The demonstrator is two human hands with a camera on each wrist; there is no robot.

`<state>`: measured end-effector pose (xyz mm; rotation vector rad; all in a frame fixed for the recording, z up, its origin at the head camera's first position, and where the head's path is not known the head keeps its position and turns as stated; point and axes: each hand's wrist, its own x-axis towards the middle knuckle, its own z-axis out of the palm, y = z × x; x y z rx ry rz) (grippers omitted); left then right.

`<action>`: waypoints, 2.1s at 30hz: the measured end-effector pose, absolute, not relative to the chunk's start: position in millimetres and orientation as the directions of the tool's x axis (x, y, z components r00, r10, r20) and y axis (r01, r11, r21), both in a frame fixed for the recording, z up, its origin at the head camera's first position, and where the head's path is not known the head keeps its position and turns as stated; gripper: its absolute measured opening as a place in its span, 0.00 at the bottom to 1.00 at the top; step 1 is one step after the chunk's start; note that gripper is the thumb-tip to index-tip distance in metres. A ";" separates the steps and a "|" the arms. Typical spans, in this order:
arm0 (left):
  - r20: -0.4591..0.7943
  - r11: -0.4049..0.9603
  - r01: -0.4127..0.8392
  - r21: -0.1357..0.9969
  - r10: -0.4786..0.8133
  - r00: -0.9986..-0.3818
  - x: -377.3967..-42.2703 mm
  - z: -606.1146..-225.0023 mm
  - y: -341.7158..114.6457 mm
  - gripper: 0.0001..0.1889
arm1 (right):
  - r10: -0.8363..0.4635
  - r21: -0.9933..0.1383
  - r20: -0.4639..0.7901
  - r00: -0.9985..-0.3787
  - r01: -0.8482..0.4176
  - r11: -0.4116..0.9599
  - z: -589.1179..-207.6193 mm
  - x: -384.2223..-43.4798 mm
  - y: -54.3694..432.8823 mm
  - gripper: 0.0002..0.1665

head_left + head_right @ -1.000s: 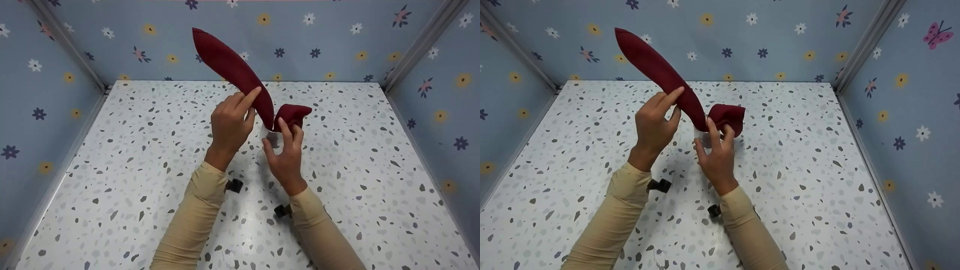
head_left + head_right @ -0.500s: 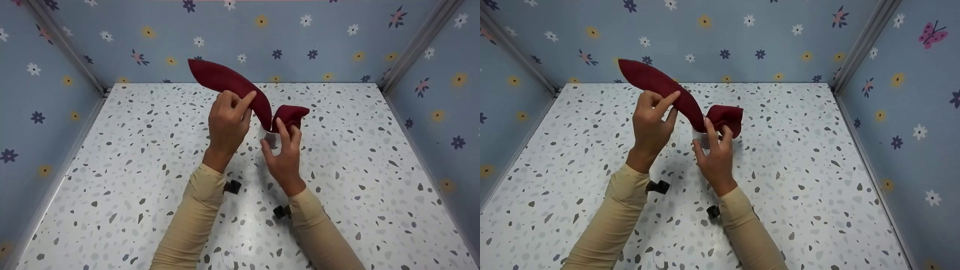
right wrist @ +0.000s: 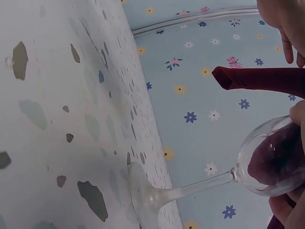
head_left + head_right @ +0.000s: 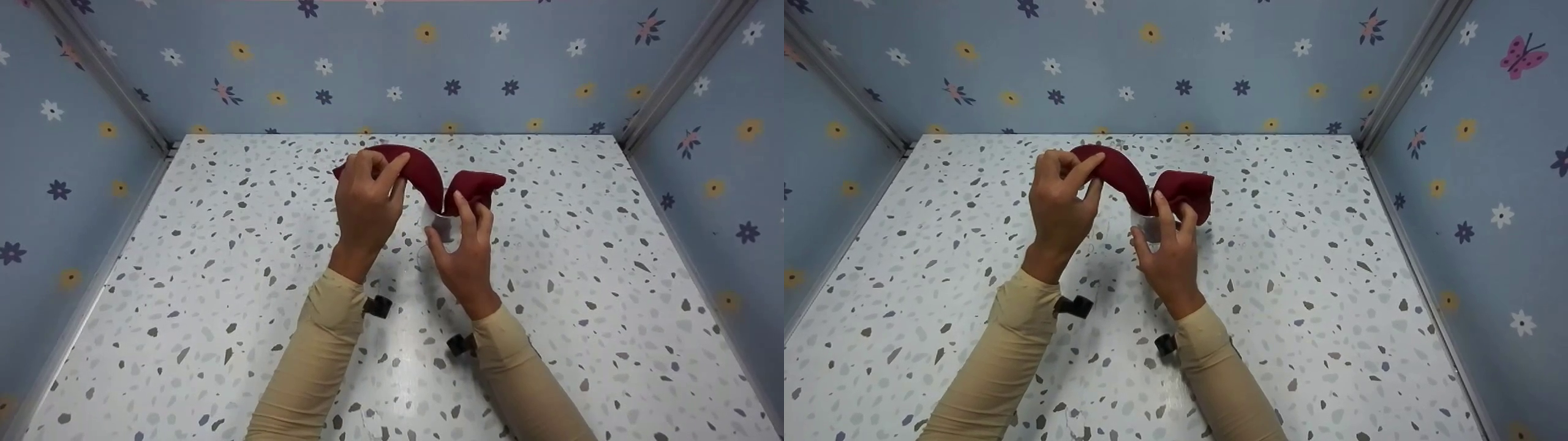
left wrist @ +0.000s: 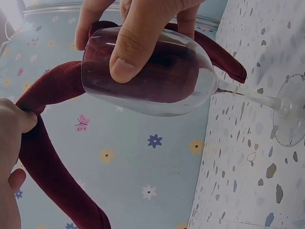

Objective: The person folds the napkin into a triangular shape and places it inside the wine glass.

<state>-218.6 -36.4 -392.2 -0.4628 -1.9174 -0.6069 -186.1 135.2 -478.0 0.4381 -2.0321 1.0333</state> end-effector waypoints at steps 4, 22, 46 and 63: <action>0.913 0.808 0.553 0.206 0.045 -0.406 -219.1 -395.2 -38.5 0.12 | 0.046 -0.518 0.779 -0.625 -0.600 0.610 -477.4 -186.0 135.8 0.40; 0.892 0.807 0.533 0.253 0.019 -0.452 -218.4 -410.4 -47.8 0.12 | 0.033 -0.497 0.793 -0.608 -0.615 0.613 -475.2 -186.2 136.2 0.40; 0.844 0.806 0.492 0.329 -0.017 -0.536 -214.7 -428.4 -56.3 0.10 | 0.036 -0.492 0.800 -0.599 -0.620 0.612 -478.9 -188.0 136.8 0.40; 0.802 0.780 0.471 0.413 -0.066 -0.594 -212.3 -447.9 -53.7 0.10 | 0.036 -0.498 0.795 -0.606 -0.616 0.611 -478.8 -187.6 136.6 0.40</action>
